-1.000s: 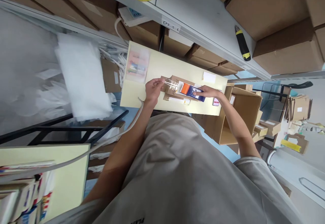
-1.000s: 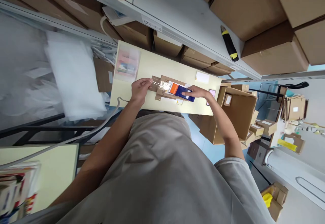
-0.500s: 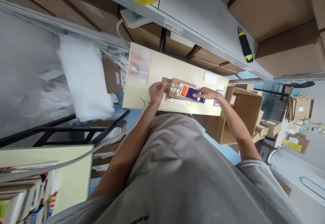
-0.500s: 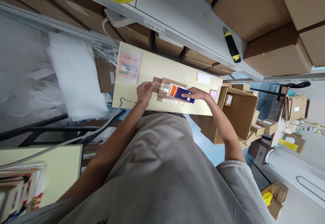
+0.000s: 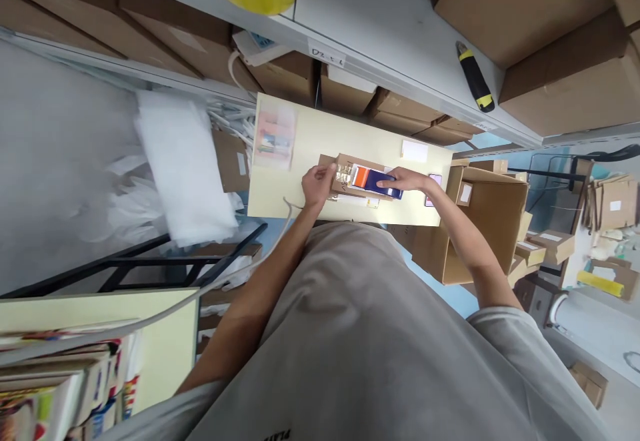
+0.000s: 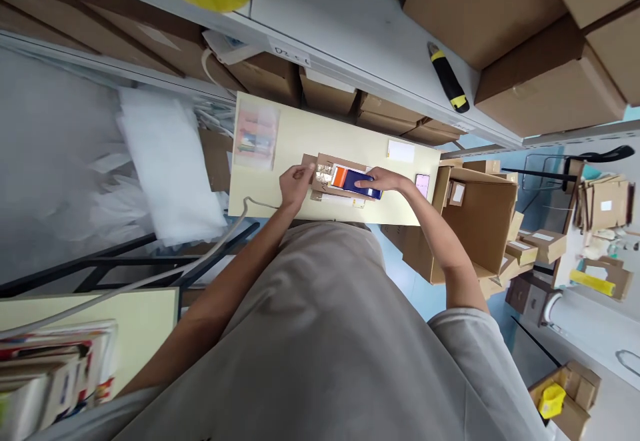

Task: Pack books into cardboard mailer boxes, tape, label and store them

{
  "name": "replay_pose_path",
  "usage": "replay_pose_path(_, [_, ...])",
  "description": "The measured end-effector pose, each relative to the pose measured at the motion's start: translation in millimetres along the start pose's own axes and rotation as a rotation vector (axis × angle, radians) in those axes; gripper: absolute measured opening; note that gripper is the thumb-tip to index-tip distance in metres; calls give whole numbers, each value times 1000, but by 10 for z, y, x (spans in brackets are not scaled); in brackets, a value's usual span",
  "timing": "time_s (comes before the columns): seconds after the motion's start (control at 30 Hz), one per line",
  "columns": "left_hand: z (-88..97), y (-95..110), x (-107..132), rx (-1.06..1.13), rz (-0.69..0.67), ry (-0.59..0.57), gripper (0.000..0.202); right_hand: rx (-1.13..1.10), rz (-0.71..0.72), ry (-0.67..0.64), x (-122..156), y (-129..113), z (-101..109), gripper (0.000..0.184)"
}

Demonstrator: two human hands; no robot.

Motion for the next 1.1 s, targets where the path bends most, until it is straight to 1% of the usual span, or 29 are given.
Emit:
replay_pose_path(0.07, [-17, 67, 39, -73, -35, -38, 27, 12, 5, -9, -38, 35, 9, 75])
replay_pose_path(0.13, [-42, 111, 54, -95, -28, -42, 23, 22, 10, -8, -85, 68, 17, 71])
replay_pose_path(0.3, [-95, 135, 51, -109, -11, 27, 15, 39, 54, -16, -180, 114, 19, 67])
replay_pose_path(0.43, [-125, 120, 65, -190, -17, 94, 16, 62, 95, -29, -216, 122, 23, 70])
replay_pose_path(0.57, [-160, 88, 95, -279, -4, 157, 18, 114, 109, -6, -260, 132, 36, 72])
replay_pose_path(0.63, [-178, 58, 117, -325, -20, 191, 19, 134, 97, 20, -280, 134, 42, 71])
replay_pose_path(0.7, [-196, 14, 133, -345, -43, 208, 21, 139, 105, 10, -295, 126, 43, 68])
replay_pose_path(0.77, [-213, -44, 133, -331, -55, 223, 22, 143, 108, -13, -304, 103, 46, 65])
replay_pose_path(0.87, [-241, -145, 96, -248, -72, 257, 20, 159, 80, -47, -313, 41, 56, 60])
replay_pose_path(0.93, [-262, -211, 57, -185, -89, 273, 19, 155, 64, -91, -293, 0, 64, 58])
replay_pose_path(1.0, [-283, -269, 22, -149, -104, 286, 17, 146, 52, -135, -207, 0, 85, 59])
replay_pose_path(1.07, [-303, -312, -5, -135, -117, 310, 14, 136, 36, -181, -20, 85, 135, 65])
replay_pose_path(1.1, [-312, -329, -15, -133, -121, 324, 13, 131, 25, -207, 116, 167, 174, 69])
Point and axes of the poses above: each hand's wrist, its own x-axis away from the middle knuckle, its own z-axis out of the back of the hand, y = z × x, the point moved 1 cm from there along -x, towards the middle knuckle, and after that the axes turned 13 degrees about -y, right-handed, at the moved point
